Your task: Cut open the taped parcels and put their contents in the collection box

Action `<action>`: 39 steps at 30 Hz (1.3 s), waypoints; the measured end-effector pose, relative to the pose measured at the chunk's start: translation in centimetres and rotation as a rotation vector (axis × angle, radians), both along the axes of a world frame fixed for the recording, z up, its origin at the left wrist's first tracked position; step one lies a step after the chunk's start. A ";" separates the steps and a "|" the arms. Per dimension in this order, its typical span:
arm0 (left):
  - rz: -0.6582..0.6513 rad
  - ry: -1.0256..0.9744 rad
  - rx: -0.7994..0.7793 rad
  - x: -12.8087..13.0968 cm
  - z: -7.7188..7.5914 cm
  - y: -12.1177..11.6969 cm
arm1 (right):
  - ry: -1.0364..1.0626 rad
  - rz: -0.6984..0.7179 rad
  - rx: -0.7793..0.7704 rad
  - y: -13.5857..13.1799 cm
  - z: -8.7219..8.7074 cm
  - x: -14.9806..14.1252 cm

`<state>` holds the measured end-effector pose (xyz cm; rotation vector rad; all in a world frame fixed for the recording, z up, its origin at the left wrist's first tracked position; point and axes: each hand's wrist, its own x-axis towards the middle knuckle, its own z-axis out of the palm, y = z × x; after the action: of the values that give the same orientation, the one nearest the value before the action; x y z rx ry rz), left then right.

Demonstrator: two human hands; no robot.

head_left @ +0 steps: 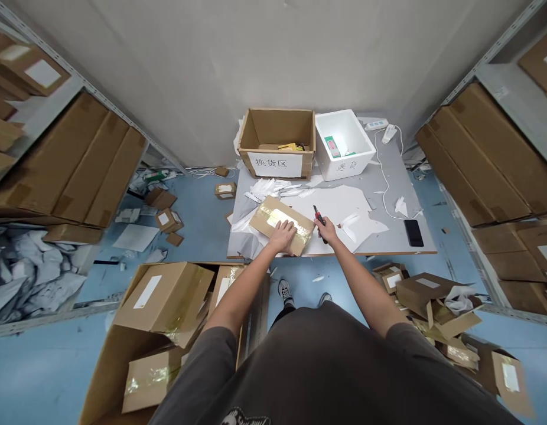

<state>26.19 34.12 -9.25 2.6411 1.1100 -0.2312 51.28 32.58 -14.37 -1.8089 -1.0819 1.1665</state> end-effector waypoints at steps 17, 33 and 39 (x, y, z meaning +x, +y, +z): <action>0.063 -0.029 -0.039 1.0 -0.9 0.0 | -0.469 0.621 -0.022 -2.0 2.7 3.2; 0.090 -0.026 -0.053 1.4 -0.4 -0.4 | -0.513 0.588 -0.058 -3.3 1.9 4.4; 0.089 -0.019 -0.053 1.5 -0.5 -0.7 | -0.242 0.566 -0.161 -4.7 2.4 4.8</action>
<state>27.66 33.43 -9.75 2.5353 1.1954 -0.2149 56.10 27.91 -12.00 -1.8566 -1.7645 1.4087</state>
